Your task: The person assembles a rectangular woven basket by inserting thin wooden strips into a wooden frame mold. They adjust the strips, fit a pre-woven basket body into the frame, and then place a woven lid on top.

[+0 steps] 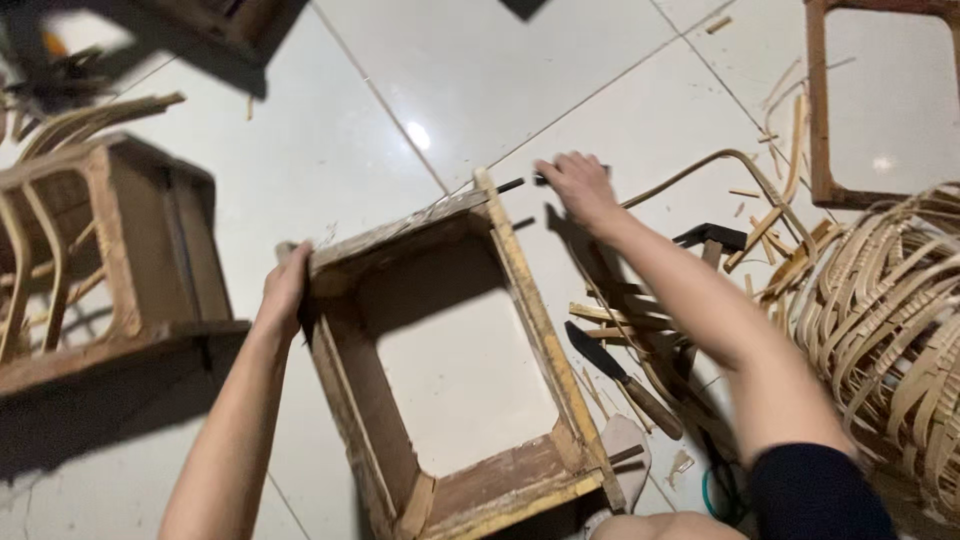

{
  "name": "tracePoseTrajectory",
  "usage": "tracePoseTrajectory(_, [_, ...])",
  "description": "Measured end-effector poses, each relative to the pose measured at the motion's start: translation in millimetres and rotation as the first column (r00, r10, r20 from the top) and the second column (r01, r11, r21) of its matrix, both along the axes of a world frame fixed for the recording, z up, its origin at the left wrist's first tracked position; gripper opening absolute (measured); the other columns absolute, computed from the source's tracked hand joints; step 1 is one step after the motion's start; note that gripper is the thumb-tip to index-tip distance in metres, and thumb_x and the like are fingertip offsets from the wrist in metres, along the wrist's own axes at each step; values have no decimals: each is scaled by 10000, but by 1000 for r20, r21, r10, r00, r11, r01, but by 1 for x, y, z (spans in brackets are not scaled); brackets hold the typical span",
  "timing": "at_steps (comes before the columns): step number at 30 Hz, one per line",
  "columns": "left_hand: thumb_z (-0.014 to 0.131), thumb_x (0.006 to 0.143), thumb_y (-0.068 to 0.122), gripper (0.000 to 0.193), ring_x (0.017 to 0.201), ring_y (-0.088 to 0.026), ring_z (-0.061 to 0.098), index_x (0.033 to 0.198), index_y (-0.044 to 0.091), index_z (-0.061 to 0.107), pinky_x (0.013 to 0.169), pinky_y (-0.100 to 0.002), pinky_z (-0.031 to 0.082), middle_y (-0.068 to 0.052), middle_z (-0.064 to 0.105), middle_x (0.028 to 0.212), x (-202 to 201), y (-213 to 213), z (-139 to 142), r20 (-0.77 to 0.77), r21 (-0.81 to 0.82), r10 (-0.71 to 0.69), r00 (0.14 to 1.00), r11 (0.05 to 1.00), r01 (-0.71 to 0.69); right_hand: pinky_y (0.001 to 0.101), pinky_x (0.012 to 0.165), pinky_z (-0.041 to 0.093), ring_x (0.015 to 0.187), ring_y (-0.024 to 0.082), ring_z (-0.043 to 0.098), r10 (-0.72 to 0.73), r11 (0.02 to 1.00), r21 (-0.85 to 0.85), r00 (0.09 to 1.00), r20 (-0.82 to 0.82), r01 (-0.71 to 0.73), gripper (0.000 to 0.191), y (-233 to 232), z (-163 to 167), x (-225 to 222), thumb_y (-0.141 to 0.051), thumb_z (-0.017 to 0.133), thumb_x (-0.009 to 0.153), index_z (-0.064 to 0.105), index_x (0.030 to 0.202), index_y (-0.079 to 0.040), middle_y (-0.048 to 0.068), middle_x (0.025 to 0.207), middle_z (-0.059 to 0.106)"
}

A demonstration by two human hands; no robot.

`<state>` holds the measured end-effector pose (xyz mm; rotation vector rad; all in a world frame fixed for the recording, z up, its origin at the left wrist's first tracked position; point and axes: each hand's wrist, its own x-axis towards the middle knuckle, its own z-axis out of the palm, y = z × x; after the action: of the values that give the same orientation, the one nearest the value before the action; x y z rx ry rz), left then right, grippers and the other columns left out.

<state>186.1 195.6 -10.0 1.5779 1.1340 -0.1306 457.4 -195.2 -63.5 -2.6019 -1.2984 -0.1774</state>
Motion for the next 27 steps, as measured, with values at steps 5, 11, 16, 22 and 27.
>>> tracePoseTrajectory(5, [541, 942, 405, 500, 1017, -240, 663, 1228, 26, 698, 853, -366, 530, -146, 694, 1163, 1, -1, -9, 24, -33, 124, 992, 992, -123, 370, 852, 543, 971, 218, 648, 214, 972, 85, 976, 47, -217, 558, 39, -3, 0, -35, 763, 773, 640, 1278, -239, 43, 1041, 693])
tracePoseTrajectory(11, [573, 921, 353, 471, 995, -257, 653, 1183, -25, 675, 842, -385, 524, -158, 686, 1108, 2, -2, -7, 4, -20, 192, 981, 981, -192, 397, 771, 557, 860, 252, 675, 321, 947, 43, 940, -113, -319, 447, 62, -8, 9, 7, 631, 916, 638, 1337, -142, 82, 984, 719])
tracePoseTrajectory(16, [570, 914, 354, 453, 965, -246, 654, 1170, -4, 682, 816, -384, 528, -145, 689, 1090, 0, 0, -13, -6, -27, 193, 981, 981, -193, 398, 694, 573, 816, 263, 698, 272, 958, -85, 962, -25, -273, 360, 72, -16, 0, -8, 640, 873, 683, 1224, -76, 89, 902, 707])
tracePoseTrajectory(22, [574, 915, 365, 434, 949, -242, 649, 1152, 25, 702, 801, -383, 533, -154, 687, 1086, -1, 1, -14, 11, -43, 173, 985, 984, -172, 429, 660, 586, 774, 262, 742, -115, 843, -457, 736, -667, -283, 43, 106, -6, 18, -149, 694, 950, 707, 930, -113, 54, 718, 668])
tracePoseTrajectory(27, [581, 910, 417, 514, 1030, -297, 635, 1183, -6, 681, 880, -429, 508, -186, 688, 1145, 4, 1, -13, 50, 27, 131, 990, 991, -132, 513, 682, 551, 833, 386, 680, 250, 947, 223, 967, -49, -233, 167, 95, -10, 7, -126, 625, 866, 713, 1002, -85, 160, 872, 695])
